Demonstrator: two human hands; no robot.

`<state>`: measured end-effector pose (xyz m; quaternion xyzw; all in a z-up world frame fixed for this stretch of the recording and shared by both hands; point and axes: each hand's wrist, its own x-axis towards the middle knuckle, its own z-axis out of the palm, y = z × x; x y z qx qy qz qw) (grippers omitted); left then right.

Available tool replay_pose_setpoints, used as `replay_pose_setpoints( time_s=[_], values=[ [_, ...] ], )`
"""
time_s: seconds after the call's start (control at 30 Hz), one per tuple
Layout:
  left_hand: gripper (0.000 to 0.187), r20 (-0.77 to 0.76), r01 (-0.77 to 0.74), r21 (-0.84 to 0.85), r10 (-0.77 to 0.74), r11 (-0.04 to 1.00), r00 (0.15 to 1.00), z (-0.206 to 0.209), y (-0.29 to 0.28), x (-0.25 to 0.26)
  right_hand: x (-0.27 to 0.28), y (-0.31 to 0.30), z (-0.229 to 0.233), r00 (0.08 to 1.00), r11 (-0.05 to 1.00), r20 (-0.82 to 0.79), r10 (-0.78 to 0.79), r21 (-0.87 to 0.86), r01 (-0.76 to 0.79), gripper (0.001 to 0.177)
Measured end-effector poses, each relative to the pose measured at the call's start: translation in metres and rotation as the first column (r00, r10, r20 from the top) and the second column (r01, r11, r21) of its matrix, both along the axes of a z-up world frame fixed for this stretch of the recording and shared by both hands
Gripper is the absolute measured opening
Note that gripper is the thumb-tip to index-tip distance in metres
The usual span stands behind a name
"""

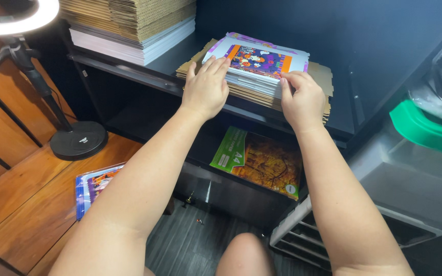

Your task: The person organizes Halloween-themed notepads and clear plastic sleeves on a black shelf. They pick up stacks of notepads from a wooden bench and place them on the shelf, then handle plastic-wrapped sleeves and place them on the shelf as well.

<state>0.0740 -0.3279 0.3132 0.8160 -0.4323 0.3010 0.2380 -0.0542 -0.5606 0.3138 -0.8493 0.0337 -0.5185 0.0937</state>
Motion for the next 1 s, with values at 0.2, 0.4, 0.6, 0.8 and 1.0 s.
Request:
replay_pose_setpoints(
  time_s=[0.2,0.4,0.6,0.8,1.0],
  values=[
    [0.056,-0.063,0.057,-0.034,-0.059,0.998,0.996,-0.003,0.012,-0.006,0.008,-0.007,-0.007,0.999,0.997,0.047,0.001,-0.073,0.003,0.020],
    [0.056,-0.164,0.029,-0.201,-0.063,0.979,0.985,-0.038,0.058,-0.018,-0.002,0.016,-0.001,0.954,0.980,0.251,0.165,-0.155,-0.128,0.032],
    [0.053,-0.249,-0.123,-0.310,0.044,0.943,0.967,-0.149,0.144,-0.015,-0.007,0.092,-0.014,0.903,0.936,0.248,0.352,-0.111,-0.334,0.016],
    [0.039,-0.348,-0.416,-0.310,0.306,0.855,0.886,-0.268,0.260,-0.016,0.022,0.143,-0.068,0.859,0.873,0.170,0.483,-0.020,-0.487,0.018],
    [0.024,-0.418,-0.620,-0.144,0.521,0.771,0.744,-0.340,0.340,-0.034,0.049,0.208,-0.145,0.800,0.794,0.019,0.600,0.113,-0.598,0.020]
  ],
)
